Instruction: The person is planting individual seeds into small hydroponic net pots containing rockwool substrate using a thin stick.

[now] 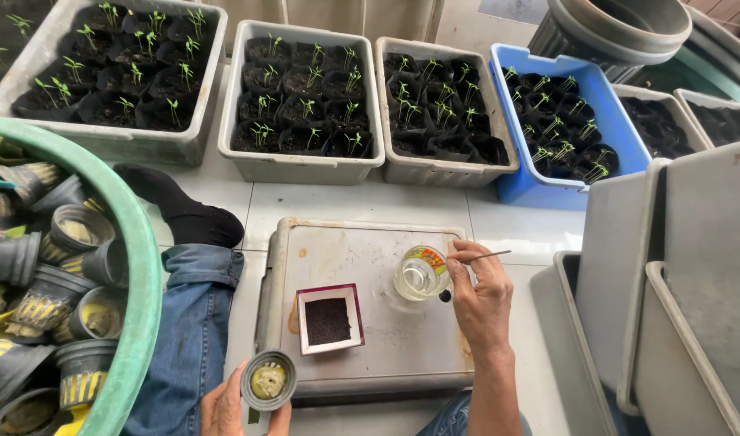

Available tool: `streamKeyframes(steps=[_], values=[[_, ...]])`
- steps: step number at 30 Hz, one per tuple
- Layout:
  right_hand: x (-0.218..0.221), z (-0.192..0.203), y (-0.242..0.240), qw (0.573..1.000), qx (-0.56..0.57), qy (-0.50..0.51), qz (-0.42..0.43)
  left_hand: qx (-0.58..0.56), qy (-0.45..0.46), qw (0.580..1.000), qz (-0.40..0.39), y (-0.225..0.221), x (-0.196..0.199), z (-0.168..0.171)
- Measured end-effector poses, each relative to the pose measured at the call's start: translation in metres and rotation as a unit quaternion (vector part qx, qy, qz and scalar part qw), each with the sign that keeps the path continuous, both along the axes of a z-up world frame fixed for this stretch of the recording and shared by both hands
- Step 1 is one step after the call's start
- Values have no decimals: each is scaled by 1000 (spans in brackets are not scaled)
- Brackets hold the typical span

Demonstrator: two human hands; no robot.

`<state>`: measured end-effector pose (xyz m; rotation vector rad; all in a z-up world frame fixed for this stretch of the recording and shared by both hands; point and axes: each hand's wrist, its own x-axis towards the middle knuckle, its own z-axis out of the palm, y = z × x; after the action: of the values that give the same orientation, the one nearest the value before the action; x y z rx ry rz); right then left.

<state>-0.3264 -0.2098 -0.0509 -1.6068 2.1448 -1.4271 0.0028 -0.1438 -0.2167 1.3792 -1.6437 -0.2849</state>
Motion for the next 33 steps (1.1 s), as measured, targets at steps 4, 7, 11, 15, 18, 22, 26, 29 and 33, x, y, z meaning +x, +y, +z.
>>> streamKeyframes(steps=[4,7,11,15,18,22,26,29,33], values=[[1,0,-2,1000,11,0,-8,-26,-13,1000,3,-5,1,-7],[2,0,-2,1000,19,-9,-5,-13,-45,998,-32,-7,5,-18],[2,4,0,1000,7,8,-1,9,-38,999,-36,-5,5,-21],[2,5,1,1000,-10,8,6,7,-39,997,-61,-4,7,-25],[2,5,1,1000,-4,8,2,-22,-47,997,-65,-7,7,-19],[7,14,6,1000,3,26,-5,23,-67,995,-63,-6,10,-31],[7,17,8,997,-30,75,3,1,-54,996,-76,-6,8,-26],[5,9,5,996,-12,88,14,-3,-57,996,-70,-6,8,-26],[3,4,3,996,27,81,16,-6,-54,996,-65,-6,9,-30]])
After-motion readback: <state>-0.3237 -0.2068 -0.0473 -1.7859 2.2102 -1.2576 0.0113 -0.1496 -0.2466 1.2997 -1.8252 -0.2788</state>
